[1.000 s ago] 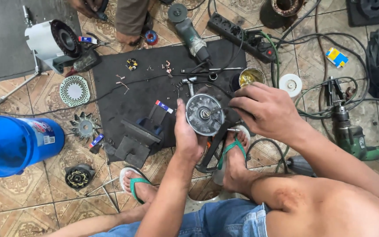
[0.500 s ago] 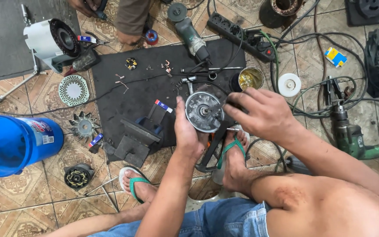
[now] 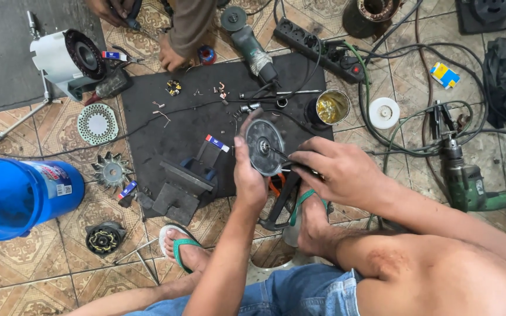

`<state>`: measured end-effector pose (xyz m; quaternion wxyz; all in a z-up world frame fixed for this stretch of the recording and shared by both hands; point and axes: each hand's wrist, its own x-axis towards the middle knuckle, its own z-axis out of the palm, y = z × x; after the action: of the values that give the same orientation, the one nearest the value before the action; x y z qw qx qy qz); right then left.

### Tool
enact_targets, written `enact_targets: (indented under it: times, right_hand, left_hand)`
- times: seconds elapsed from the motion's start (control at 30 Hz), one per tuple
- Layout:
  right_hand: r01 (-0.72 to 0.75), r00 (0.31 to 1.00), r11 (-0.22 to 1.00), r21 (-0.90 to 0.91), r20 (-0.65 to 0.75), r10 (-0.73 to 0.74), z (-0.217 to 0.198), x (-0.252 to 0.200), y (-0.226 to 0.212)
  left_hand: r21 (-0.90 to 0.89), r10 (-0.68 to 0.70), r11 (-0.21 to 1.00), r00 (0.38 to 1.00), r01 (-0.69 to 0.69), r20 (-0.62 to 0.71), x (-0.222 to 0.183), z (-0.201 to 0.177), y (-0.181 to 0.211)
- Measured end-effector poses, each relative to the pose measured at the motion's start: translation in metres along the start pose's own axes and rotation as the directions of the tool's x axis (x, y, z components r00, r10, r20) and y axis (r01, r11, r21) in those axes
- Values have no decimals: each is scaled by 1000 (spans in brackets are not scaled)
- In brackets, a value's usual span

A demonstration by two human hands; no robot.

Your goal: Repairing and assembling an electric motor by connecting internal wires and fitting the housing components together.

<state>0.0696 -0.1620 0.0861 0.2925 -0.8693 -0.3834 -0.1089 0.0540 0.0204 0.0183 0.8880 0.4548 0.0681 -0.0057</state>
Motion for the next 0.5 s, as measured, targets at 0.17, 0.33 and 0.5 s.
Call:
enact_targets:
  times: [0.17, 0.33, 0.5]
  right_hand:
    - [-247, 969, 926, 286, 84, 232, -11, 10, -6]
    - [-570, 816, 665, 482, 236, 528, -22, 21, -1]
    - [-627, 760, 459, 630, 363, 539, -17, 15, 19]
  left_hand:
    - [233, 111, 964, 990, -129, 89, -6, 12, 8]
    - [350, 83, 927, 983, -137, 164, -8, 8, 7]
    - [300, 74, 945, 980, -128, 187, -8, 6, 6]
